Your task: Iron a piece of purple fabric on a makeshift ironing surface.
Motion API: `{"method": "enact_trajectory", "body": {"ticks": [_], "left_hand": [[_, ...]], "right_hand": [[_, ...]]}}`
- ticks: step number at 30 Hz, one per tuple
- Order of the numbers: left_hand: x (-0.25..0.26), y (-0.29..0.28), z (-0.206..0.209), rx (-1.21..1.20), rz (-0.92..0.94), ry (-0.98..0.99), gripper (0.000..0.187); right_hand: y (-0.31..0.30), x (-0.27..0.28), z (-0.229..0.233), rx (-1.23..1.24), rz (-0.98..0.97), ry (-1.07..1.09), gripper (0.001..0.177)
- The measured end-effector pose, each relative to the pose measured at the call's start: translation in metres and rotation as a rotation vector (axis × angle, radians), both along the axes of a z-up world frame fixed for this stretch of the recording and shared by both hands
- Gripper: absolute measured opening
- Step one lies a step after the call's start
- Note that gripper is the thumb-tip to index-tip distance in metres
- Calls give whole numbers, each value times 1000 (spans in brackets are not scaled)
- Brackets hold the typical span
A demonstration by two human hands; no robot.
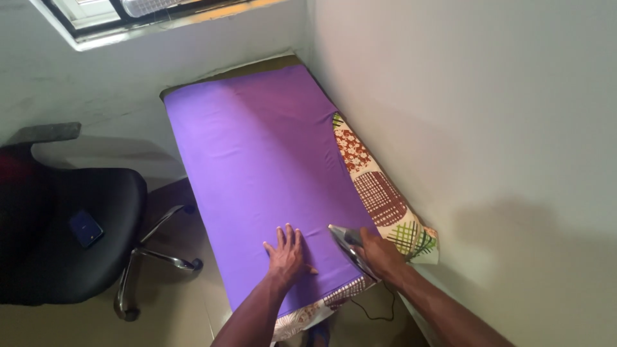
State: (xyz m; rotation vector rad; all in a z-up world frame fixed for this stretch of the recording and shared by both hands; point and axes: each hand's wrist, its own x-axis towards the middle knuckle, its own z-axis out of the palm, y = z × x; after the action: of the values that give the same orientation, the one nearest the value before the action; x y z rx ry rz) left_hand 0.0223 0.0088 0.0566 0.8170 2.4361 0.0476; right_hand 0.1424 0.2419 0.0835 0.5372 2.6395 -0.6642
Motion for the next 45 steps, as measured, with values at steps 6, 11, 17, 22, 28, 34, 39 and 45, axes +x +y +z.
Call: {"method": "enact_trajectory", "body": {"ticks": [6,11,17,22,28,34,39,45], "left_hand": [[22,9,-7,-21,-101,33,131],[24,0,13,-43,-94,18,132],[21,-27,11,-40,-52,52,130],[16,-36,9,-50,-2,43,130],[28,-41,-8,-99,33,-27,138],[23,-54,-15,-7,98,-24,138],[20,-71,-3,-6,169,-29,141],[11,-68,-11,16,143,-27,149]], "right_hand": [[4,21,26,-209,-149,44,29],[17,37,17,74,-87,124,35],[28,39,19,115,-130,146,37],[-1,6,50,145,-85,279,44],[-45,-49,36,-247,-203,24,41],[-64,-106,-4,47,32,176,48],[-61,-135,-38,108,-107,253,52],[-51,-112,-29,17,179,47,45]]}}
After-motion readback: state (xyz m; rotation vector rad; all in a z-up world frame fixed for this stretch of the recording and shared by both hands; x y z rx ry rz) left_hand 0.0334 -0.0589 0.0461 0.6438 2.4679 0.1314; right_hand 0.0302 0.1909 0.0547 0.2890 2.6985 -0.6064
